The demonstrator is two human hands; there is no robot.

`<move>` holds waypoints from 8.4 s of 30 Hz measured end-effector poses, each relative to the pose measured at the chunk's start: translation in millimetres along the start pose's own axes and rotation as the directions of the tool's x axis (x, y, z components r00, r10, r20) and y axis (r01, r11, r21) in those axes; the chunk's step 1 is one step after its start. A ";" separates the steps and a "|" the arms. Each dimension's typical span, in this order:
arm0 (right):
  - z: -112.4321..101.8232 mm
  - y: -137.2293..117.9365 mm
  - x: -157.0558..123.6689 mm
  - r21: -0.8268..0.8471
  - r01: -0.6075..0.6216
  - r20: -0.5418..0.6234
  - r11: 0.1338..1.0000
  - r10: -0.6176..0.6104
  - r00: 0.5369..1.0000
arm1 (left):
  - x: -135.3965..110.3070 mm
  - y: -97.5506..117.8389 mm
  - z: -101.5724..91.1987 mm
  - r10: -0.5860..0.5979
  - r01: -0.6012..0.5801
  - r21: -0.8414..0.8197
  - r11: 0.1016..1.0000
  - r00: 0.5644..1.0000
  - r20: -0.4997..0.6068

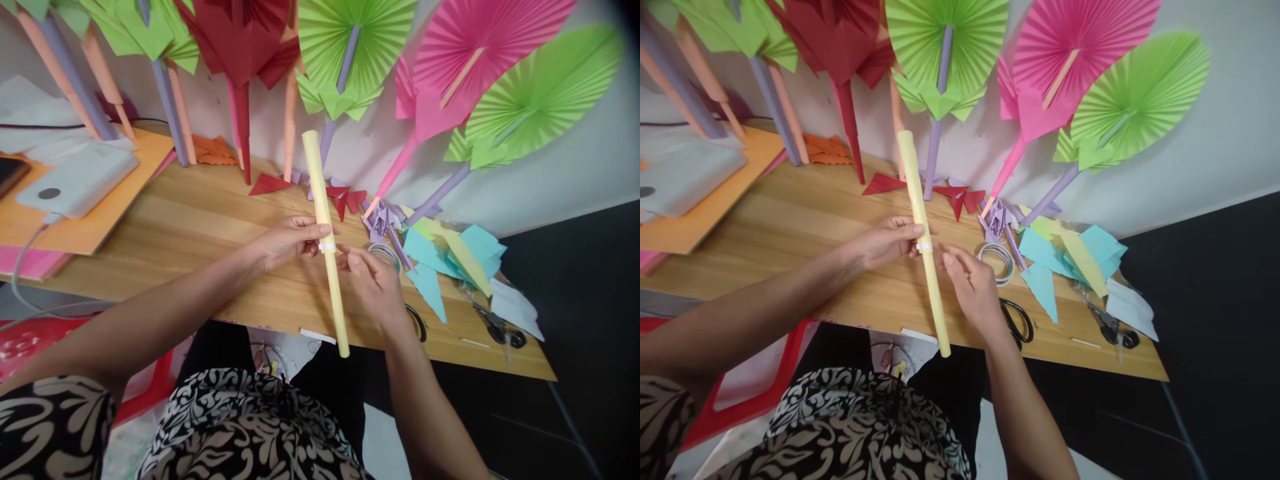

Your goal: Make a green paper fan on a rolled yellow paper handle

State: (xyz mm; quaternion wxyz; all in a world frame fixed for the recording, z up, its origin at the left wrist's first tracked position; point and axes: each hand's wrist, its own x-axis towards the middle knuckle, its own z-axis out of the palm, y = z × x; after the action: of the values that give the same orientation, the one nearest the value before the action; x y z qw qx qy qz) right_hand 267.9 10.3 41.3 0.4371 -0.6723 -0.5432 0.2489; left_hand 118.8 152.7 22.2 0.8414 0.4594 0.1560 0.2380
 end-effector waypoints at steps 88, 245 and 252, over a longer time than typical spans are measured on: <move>-2.0 22.0 38.2 0.440 -0.279 0.513 0.854 0.016 0.858 | 3.6 -4.5 -3.1 0.065 -0.066 0.049 0.997 0.997 0.032; 9.9 17.9 33.9 -0.406 0.538 -0.093 0.739 -0.619 0.780 | 5.5 -13.0 0.0 0.031 -0.030 0.043 0.999 0.999 -0.024; 9.3 19.9 30.1 -0.235 0.428 -0.132 0.873 -0.465 0.876 | 4.7 -10.0 2.5 0.026 -0.025 0.035 0.999 0.999 -0.030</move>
State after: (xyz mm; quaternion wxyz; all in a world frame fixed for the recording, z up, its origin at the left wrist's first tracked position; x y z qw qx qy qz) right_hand 279.2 41.2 23.9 0.4618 -0.5884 -0.6634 0.0221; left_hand 126.5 148.9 14.9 0.8278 0.4720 0.1670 0.2532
